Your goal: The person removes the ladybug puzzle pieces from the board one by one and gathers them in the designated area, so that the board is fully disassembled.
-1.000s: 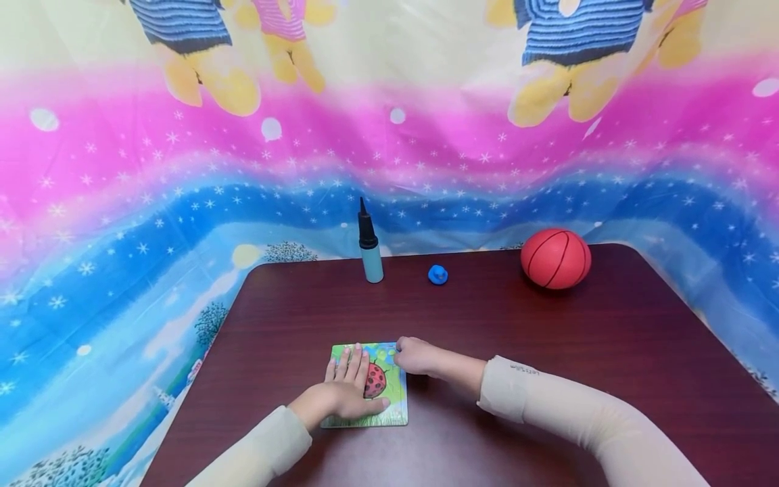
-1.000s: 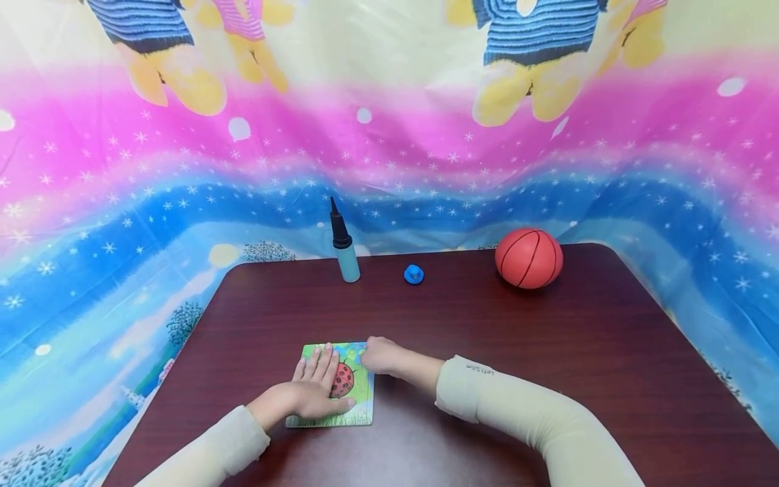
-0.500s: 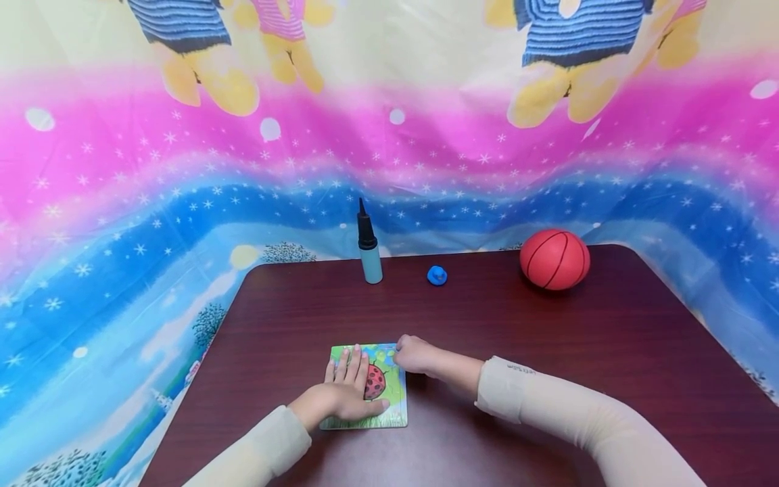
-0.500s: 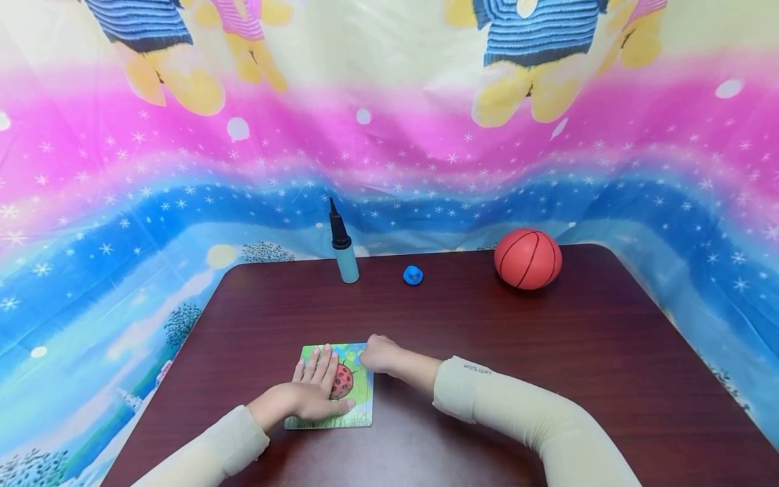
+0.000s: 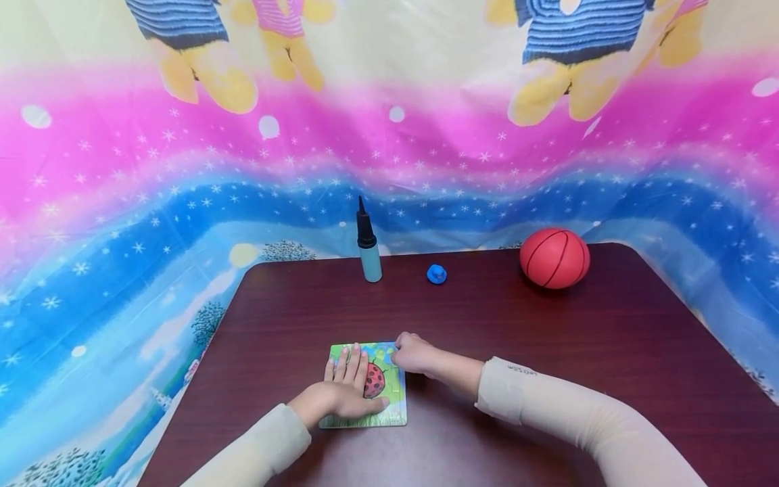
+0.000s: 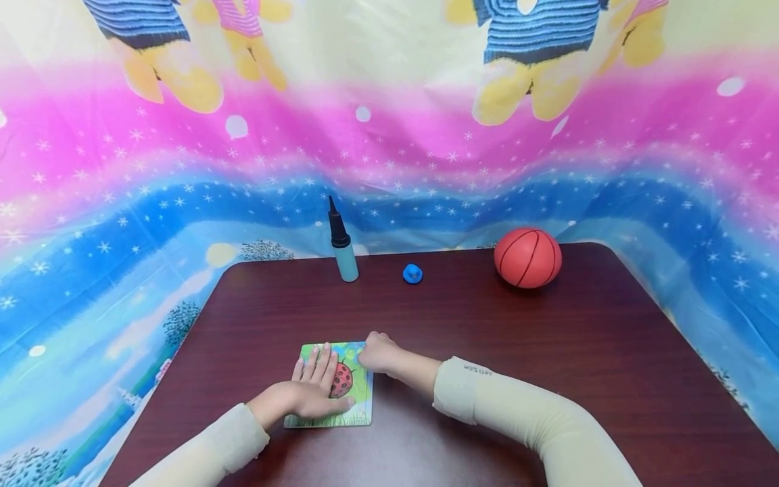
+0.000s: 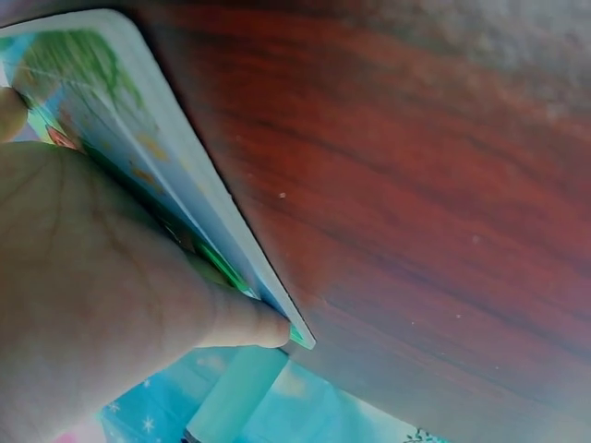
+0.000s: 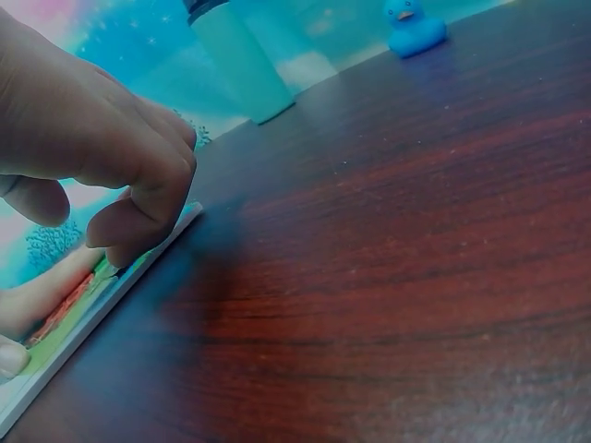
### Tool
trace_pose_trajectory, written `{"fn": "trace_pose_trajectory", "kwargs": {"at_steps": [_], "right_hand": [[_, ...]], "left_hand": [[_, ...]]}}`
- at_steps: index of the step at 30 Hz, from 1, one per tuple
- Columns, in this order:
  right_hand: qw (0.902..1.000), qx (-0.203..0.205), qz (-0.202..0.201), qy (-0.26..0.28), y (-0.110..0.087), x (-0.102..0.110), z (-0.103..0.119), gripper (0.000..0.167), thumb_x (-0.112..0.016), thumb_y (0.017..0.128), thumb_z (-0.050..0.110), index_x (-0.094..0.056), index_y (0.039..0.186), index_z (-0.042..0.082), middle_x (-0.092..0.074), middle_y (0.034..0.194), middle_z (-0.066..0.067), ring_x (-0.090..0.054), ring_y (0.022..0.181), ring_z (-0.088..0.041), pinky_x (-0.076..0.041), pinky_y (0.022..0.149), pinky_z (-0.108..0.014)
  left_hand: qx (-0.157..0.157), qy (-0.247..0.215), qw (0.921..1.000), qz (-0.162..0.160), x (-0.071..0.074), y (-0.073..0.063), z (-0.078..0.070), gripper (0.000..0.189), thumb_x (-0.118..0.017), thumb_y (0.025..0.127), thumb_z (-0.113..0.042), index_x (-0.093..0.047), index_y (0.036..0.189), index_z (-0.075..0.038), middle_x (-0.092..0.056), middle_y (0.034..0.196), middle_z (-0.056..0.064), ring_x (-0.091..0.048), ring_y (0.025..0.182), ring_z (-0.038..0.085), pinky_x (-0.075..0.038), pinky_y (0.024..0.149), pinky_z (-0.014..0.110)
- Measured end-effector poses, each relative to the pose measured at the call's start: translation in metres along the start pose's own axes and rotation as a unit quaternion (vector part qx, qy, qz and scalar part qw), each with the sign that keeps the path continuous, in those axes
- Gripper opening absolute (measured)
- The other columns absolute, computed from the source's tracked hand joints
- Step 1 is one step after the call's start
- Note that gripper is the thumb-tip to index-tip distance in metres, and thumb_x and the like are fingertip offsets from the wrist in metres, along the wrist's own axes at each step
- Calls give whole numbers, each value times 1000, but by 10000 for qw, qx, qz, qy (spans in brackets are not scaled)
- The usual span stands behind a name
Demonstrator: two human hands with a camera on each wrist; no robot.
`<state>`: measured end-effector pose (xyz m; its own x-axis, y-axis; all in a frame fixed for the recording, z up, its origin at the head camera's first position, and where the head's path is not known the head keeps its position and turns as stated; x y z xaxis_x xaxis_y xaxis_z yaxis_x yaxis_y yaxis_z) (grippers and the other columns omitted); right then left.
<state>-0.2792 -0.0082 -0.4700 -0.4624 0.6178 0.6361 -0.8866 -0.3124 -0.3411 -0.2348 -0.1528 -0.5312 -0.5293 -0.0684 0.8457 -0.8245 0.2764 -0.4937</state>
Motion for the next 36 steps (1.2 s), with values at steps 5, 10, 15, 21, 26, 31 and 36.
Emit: {"fn": "trace_pose_trajectory", "kwargs": {"at_steps": [5, 10, 15, 21, 26, 31, 36], "right_hand": [[10000, 61, 28, -42, 0, 3, 4, 33, -58, 88, 12, -54, 114, -7, -51, 115, -16, -49, 97, -26, -44, 79, -39], [9993, 96, 64, -355, 4, 5, 1, 33, -57, 88, 16, -55, 113, -6, -53, 113, -14, -50, 94, -24, -44, 77, -37], [9955, 264, 25, -907, 5, 7, 1, 38, -60, 87, 21, -59, 115, -5, -57, 111, -13, -52, 94, -22, -46, 81, -37], [9914, 395, -59, -1247, 8, 7, -1, 32, -64, 84, 24, -62, 107, 2, -59, 102, -6, -52, 86, -17, -46, 74, -33], [9722, 735, -520, -2162, 10, 10, 1, 21, -71, 80, 30, -59, 81, 12, -53, 78, 2, -49, 68, -13, -43, 58, -31], [9606, 810, -614, -2586, 12, 8, 4, 24, -75, 76, 30, -59, 79, 13, -51, 76, 2, -50, 66, -14, -43, 54, -32], [9602, 851, -612, -2589, 12, 7, 8, 24, -74, 76, 25, -56, 81, 12, -50, 75, 0, -49, 65, -15, -42, 52, -32]], "left_hand": [[93, 6, 9999, -89, 2, 1, 2, 113, -32, 75, -85, 6, 152, -11, 23, 155, 6, 23, 140, 29, 14, 109, 54], [18, 3, 9999, -116, 4, 3, 0, 113, -32, 75, -86, 5, 152, -12, 23, 155, 5, 24, 140, 28, 14, 109, 53], [-64, -29, 10000, -52, 3, 4, -1, 113, -31, 74, -86, 6, 152, -12, 24, 154, 4, 25, 139, 27, 15, 109, 53], [-50, 127, 9999, -70, 2, 4, 1, 107, -25, 78, -84, 4, 152, -12, 22, 155, 5, 23, 140, 28, 13, 110, 53], [-42, 287, 9993, -221, 3, 5, -1, 93, -12, 86, -76, 5, 152, -13, 20, 155, 5, 22, 140, 27, 11, 111, 52], [83, 416, 9987, -277, 4, 4, -3, 90, -16, 89, -74, 6, 152, -14, 18, 156, 5, 20, 141, 27, 9, 112, 52], [108, 300, 9992, -233, 5, 4, -3, 90, -19, 89, -74, 5, 152, -14, 19, 156, 5, 21, 141, 27, 10, 111, 51]]}}
Point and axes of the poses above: each hand's wrist, its own y-axis towards the middle knuckle, its own x-axis out of the back of the hand, z = x × y, the point moved 6 cm from there along y, towards the middle knuckle
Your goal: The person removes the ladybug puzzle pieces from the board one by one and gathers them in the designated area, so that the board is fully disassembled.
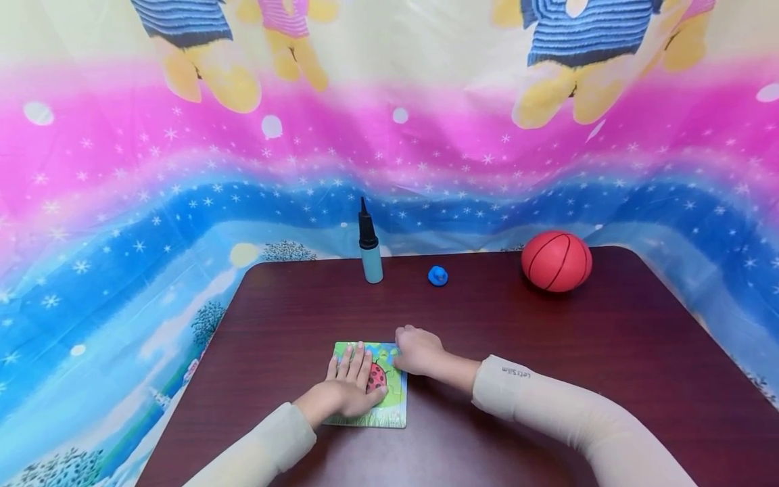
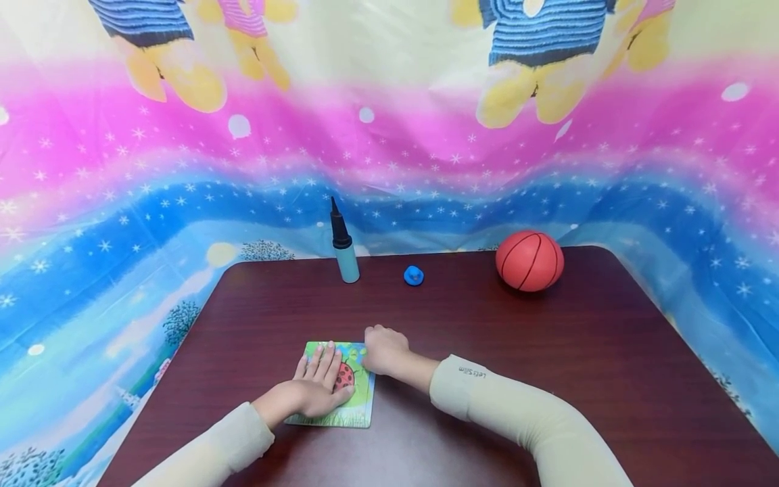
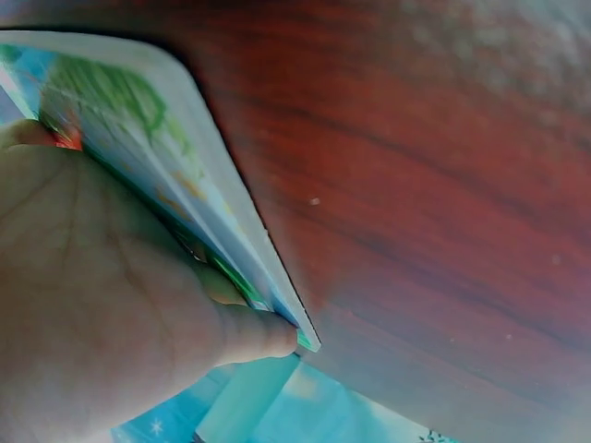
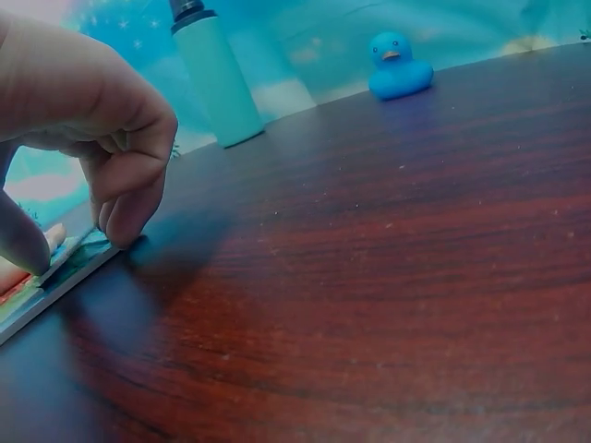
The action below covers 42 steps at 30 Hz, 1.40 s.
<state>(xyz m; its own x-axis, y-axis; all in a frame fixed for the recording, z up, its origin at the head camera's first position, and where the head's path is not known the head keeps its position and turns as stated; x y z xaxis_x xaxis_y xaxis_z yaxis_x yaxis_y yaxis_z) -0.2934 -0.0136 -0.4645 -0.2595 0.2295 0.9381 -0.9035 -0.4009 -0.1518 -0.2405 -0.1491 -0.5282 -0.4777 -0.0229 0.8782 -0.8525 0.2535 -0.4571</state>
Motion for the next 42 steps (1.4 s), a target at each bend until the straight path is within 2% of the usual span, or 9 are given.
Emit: {"fn": "trace_pose_trajectory", "kwargs": {"at_steps": [6, 15, 18, 24, 28, 32, 35, 39, 42], "right_hand": [[9995, 76, -158, 264, 1, 6, 2, 27, -74, 75, 22, -49, 80, 14, -49, 69, 2, -47, 61, -14, -39, 50, -29], [9981, 194, -358, 472, -1, 8, 1, 21, -73, 75, 21, -54, 78, 13, -48, 62, 3, -45, 56, -13, -36, 47, -28], [9957, 263, -359, 810, -1, 6, 1, 21, -73, 75, 20, -52, 76, 15, -48, 60, 5, -45, 54, -11, -35, 47, -26], [9805, 244, -190, 1940, 1, 5, -1, 21, -74, 72, 14, -53, 73, 14, -51, 61, 6, -47, 56, -10, -39, 52, -23], [9632, -49, -35, 2687, 0, 7, -10, 19, -74, 75, 13, -55, 75, 11, -57, 63, 0, -53, 56, -14, -44, 53, -26], [9495, -266, -34, 3126, -5, 17, -29, 14, -72, 80, 13, -59, 78, 10, -63, 69, -7, -60, 59, -21, -47, 55, -30], [9492, -393, -147, 3118, -10, 30, -52, 9, -68, 85, 14, -63, 79, 10, -66, 74, -5, -61, 62, -22, -48, 59, -30], [9442, -545, -276, 3236, -21, 47, -97, 8, -66, 87, 12, -67, 84, 5, -66, 79, -4, -62, 65, -22, -52, 64, -34], [9407, -793, -256, 3289, -35, 54, -137, 8, -66, 87, 9, -67, 87, 2, -65, 80, -6, -61, 66, -21, -50, 60, -36]], "left_hand": [[31, 25, 10000, -65, 4, 2, 0, 90, -19, 88, -74, 5, 152, -15, 20, 156, 5, 21, 141, 27, 11, 111, 52], [-32, 301, 9991, -282, 3, 3, -3, 78, -13, 94, -65, 0, 153, -14, 16, 157, 4, 17, 142, 26, 7, 113, 49], [-8, 262, 9992, -305, 2, 3, -2, 78, -15, 95, -64, -1, 153, -14, 15, 157, 4, 16, 142, 26, 7, 113, 49], [2, 178, 9994, -310, 1, 4, -1, 80, -15, 94, -65, -2, 153, -13, 14, 157, 5, 16, 142, 26, 7, 113, 49], [-65, 172, 9993, -340, 0, 4, -2, 81, -13, 93, -66, -2, 153, -13, 15, 157, 5, 17, 142, 27, 8, 113, 49], [-87, 184, 9992, -334, -1, 3, -2, 82, -13, 93, -67, -1, 153, -13, 15, 157, 5, 17, 142, 28, 8, 113, 49], [-82, 160, 9993, -341, 0, 2, -2, 82, -14, 93, -67, -2, 153, -13, 14, 157, 6, 16, 142, 28, 8, 113, 49], [-89, 137, 9992, -358, 1, 1, -3, 82, -14, 93, -67, -3, 153, -12, 13, 158, 7, 15, 143, 28, 8, 113, 49], [-91, 124, 9993, -350, 1, -2, -3, 82, -14, 92, -68, -1, 153, -13, 14, 157, 6, 16, 142, 27, 8, 113, 49]]}}
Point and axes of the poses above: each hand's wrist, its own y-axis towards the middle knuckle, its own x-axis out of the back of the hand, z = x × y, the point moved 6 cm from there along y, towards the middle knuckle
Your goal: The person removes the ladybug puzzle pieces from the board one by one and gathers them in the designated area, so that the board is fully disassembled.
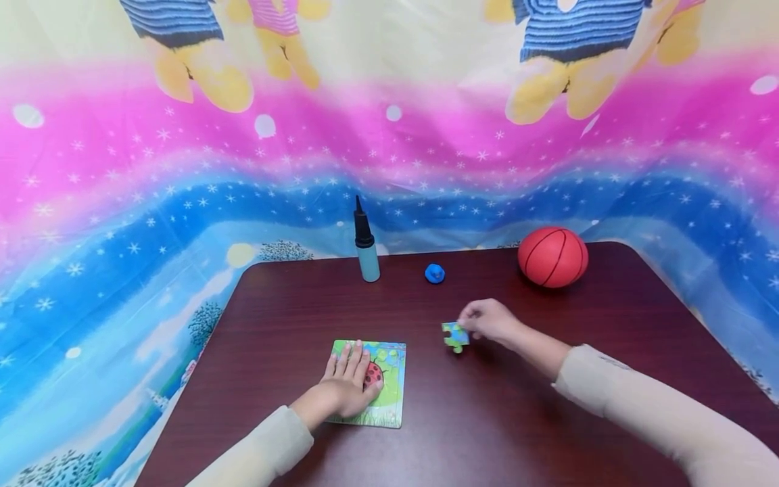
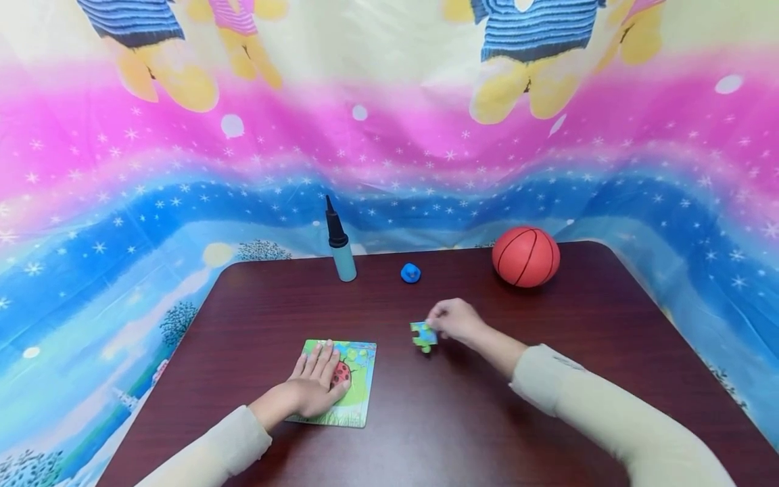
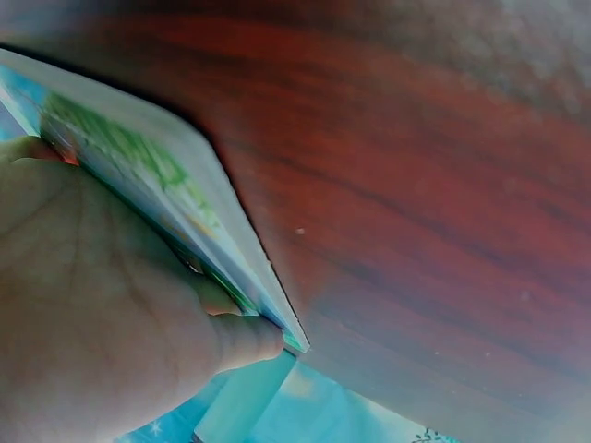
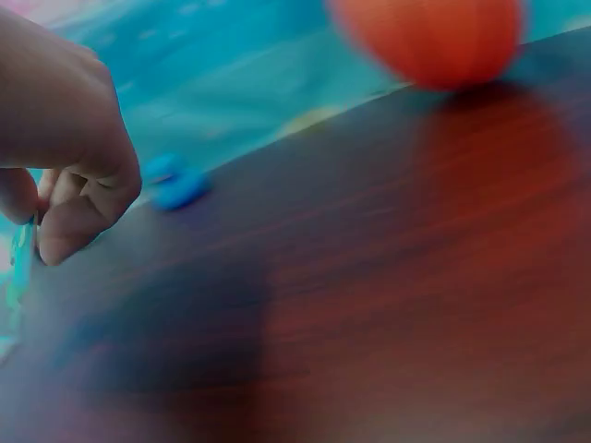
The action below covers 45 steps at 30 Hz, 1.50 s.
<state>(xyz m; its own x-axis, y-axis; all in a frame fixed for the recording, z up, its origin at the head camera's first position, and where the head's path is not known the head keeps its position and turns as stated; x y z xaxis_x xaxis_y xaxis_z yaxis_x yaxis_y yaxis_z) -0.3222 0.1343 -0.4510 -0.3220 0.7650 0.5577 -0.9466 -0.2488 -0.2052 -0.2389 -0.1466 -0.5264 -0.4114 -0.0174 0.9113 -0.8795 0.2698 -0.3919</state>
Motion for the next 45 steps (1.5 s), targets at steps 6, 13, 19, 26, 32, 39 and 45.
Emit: {"fn": "trace_pose_trajectory", "kwargs": {"at_steps": [6, 13, 19, 26, 32, 39, 45], "right_hand": [[9973, -418, -134, -596, -24, 55, -50, 7, -66, 85, 8, -69, 85, 1, -59, 75, -4, -52, 69, -19, -42, 57, -30], [9889, -631, -279, -1316, -35, 90, -78, 11, -64, 88, 12, -67, 81, 3, -60, 77, -4, -52, 72, -19, -43, 65, -31], [9784, -719, -417, -1891, -35, 102, -95, 17, -62, 87, 14, -61, 72, 6, -54, 68, -2, -50, 64, -17, -40, 60, -29], [9739, -644, -494, -2117, -34, 100, -103, 19, -61, 88, 15, -57, 70, 9, -53, 67, 0, -49, 63, -16, -38, 60, -28], [9581, -699, -737, -2678, -35, 101, -98, 17, -58, 87, 15, -55, 70, 11, -53, 73, -4, -50, 66, -19, -39, 55, -33], [9258, -894, -686, -3607, -37, 95, -103, 16, -61, 88, 17, -58, 91, 2, -54, 89, -18, -54, 81, -36, -45, 58, -47], [9085, -803, -667, -4047, -33, 91, -98, 37, -62, 86, 17, -49, 111, -7, -55, 97, -26, -55, 87, -45, -44, 68, -54]], "left_hand": [[-19, -105, 9999, -11, -1, -2, -2, 82, -16, 93, -67, -3, 153, -13, 15, 157, 5, 17, 142, 28, 7, 113, 50], [6, -87, 10000, 27, 0, -1, -1, 82, -13, 92, -68, -1, 153, -14, 16, 157, 5, 18, 142, 28, 7, 113, 50], [-35, -114, 9999, -29, -1, -2, -2, 83, -13, 92, -68, -3, 153, -13, 14, 157, 6, 16, 142, 29, 7, 113, 50], [-31, -177, 9998, 7, -2, -3, -2, 82, -15, 93, -67, -3, 153, -12, 15, 157, 6, 18, 142, 28, 8, 113, 50], [-48, -203, 9998, -74, -1, -4, -4, 81, -15, 93, -67, -3, 153, -12, 15, 157, 6, 18, 142, 28, 8, 113, 50], [-115, -287, 9994, -123, -3, -5, -5, 82, -16, 93, -67, -5, 153, -11, 14, 157, 7, 18, 142, 28, 8, 112, 50], [-90, -150, 9996, -214, -3, 0, -3, 82, -15, 93, -67, -5, 153, -12, 13, 158, 7, 16, 142, 29, 6, 113, 50]]}}
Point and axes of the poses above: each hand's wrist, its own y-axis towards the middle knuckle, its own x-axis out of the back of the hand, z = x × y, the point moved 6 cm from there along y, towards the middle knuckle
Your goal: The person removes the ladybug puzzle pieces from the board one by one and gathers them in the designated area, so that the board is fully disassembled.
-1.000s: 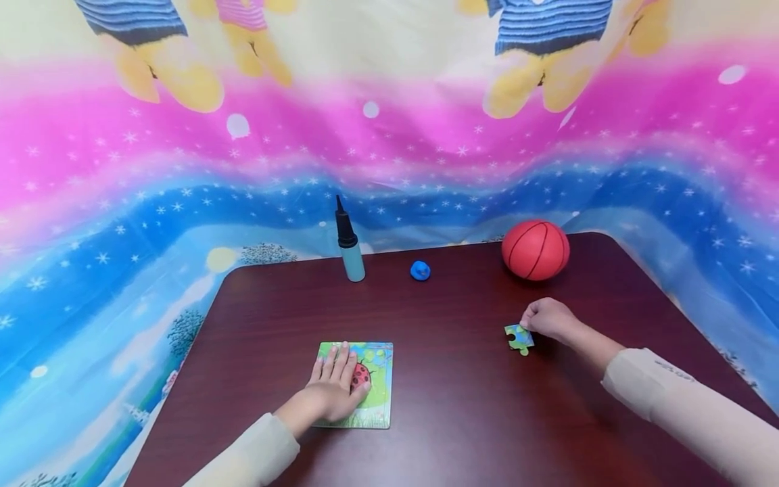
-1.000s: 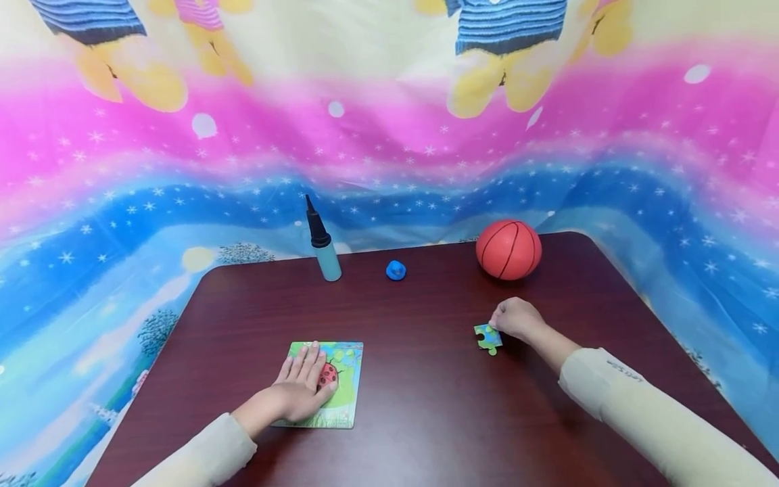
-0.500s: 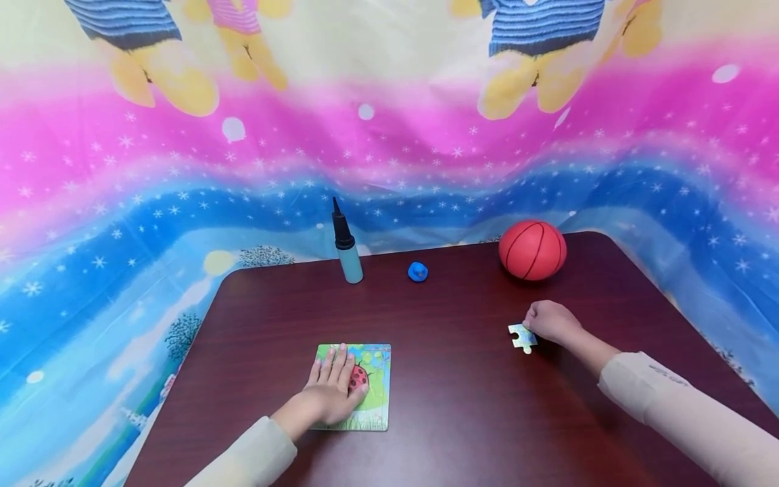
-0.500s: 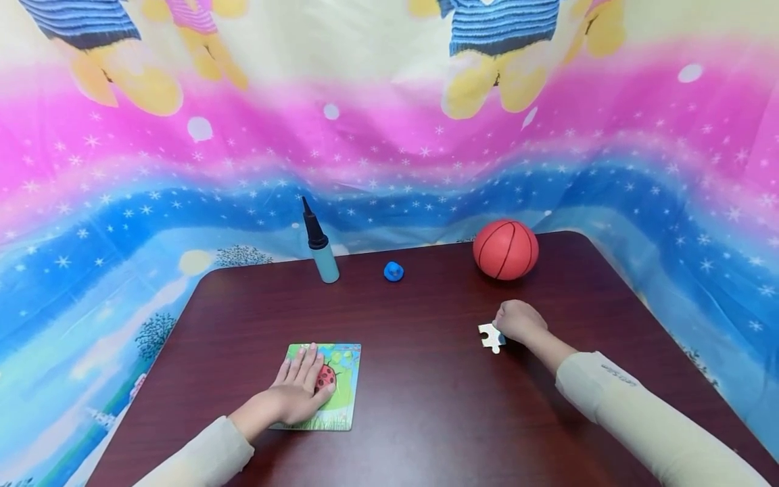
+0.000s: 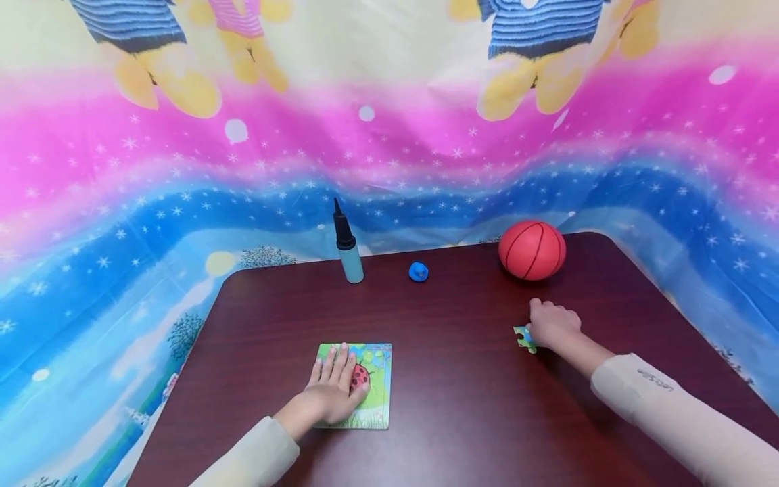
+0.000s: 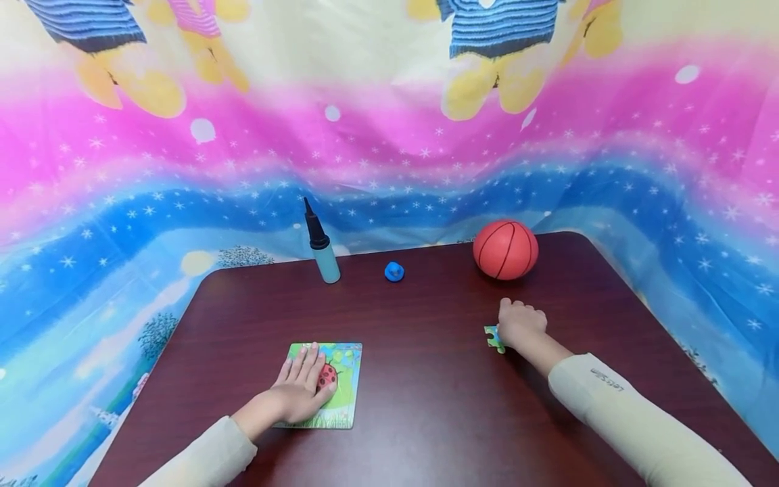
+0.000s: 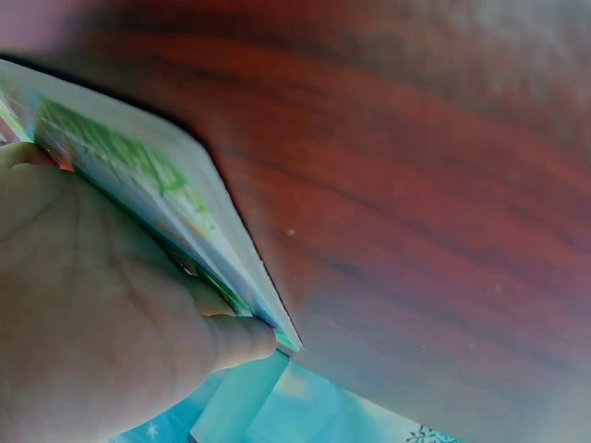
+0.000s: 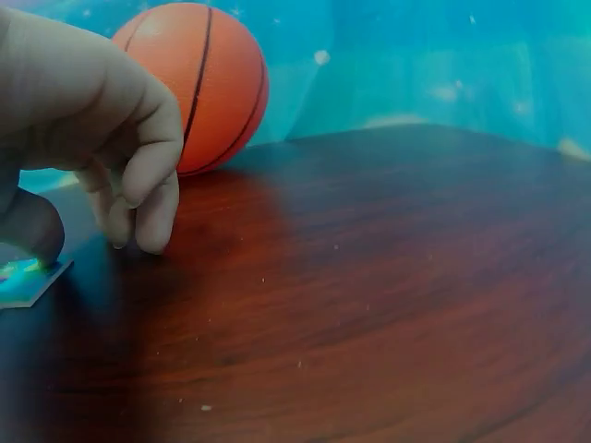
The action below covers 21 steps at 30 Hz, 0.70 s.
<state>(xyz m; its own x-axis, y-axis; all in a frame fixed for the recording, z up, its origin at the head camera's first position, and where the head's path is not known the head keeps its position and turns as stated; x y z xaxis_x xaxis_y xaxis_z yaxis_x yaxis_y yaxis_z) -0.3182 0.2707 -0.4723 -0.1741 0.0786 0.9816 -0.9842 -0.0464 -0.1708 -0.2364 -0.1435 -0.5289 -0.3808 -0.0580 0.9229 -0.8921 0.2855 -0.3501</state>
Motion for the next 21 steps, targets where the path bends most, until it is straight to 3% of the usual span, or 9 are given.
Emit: {"fn": "trace_pose_trajectory", "kwargs": {"at_steps": [3, 6, 11, 14, 17, 21], "right_hand": [[9995, 267, -87, -115, -4, 6, 11, 35, -62, 87, 17, -53, 112, -6, -56, 97, -23, -57, 86, -41, -45, 67, -52], [9962, 728, -475, -40, -16, 17, 34, 34, -62, 89, 19, -59, 115, -2, -58, 100, -20, -59, 87, -36, -48, 67, -50], [9777, 1698, -1180, 357, -39, 39, 94, 27, -64, 87, 21, -68, 110, 6, -64, 105, -15, -62, 94, -33, -50, 73, -48], [9730, 1996, -998, 592, -47, 43, 132, 28, -65, 87, 24, -69, 111, 10, -64, 111, -13, -59, 106, -33, -49, 82, -49], [9722, 2122, -674, 726, -49, 39, 172, 32, -64, 88, 28, -67, 116, 13, -63, 119, -10, -54, 117, -31, -47, 89, -49], [9619, 2597, -297, 804, -52, 28, 230, 32, -63, 89, 30, -67, 117, 15, -64, 115, -3, -58, 109, -21, -49, 85, -41]], "left_hand": [[9, 48, 9999, 106, 0, 3, -1, 81, -15, 93, -67, -2, 153, -13, 13, 157, 6, 16, 142, 29, 6, 113, 51], [13, 128, 9995, 286, 3, 6, -2, 82, -16, 93, -68, -1, 153, -14, 14, 157, 5, 17, 142, 28, 6, 113, 50], [-68, 96, 9993, 361, 16, 8, -1, 89, -23, 88, -74, -3, 153, -17, 13, 158, 3, 16, 143, 26, 5, 113, 51], [-97, -146, 9996, 224, 25, 3, 7, 96, -33, 85, -76, -5, 153, -15, 11, 158, 5, 15, 143, 27, 4, 112, 53], [97, -349, 9991, 219, 23, -4, 19, 103, -43, 82, -74, -3, 152, -10, 11, 158, 8, 14, 143, 29, 5, 112, 53], [246, -481, 9978, 382, 15, -1, 22, 112, -45, 79, -76, 0, 151, -2, 13, 157, 14, 11, 143, 30, 6, 111, 54]]}}
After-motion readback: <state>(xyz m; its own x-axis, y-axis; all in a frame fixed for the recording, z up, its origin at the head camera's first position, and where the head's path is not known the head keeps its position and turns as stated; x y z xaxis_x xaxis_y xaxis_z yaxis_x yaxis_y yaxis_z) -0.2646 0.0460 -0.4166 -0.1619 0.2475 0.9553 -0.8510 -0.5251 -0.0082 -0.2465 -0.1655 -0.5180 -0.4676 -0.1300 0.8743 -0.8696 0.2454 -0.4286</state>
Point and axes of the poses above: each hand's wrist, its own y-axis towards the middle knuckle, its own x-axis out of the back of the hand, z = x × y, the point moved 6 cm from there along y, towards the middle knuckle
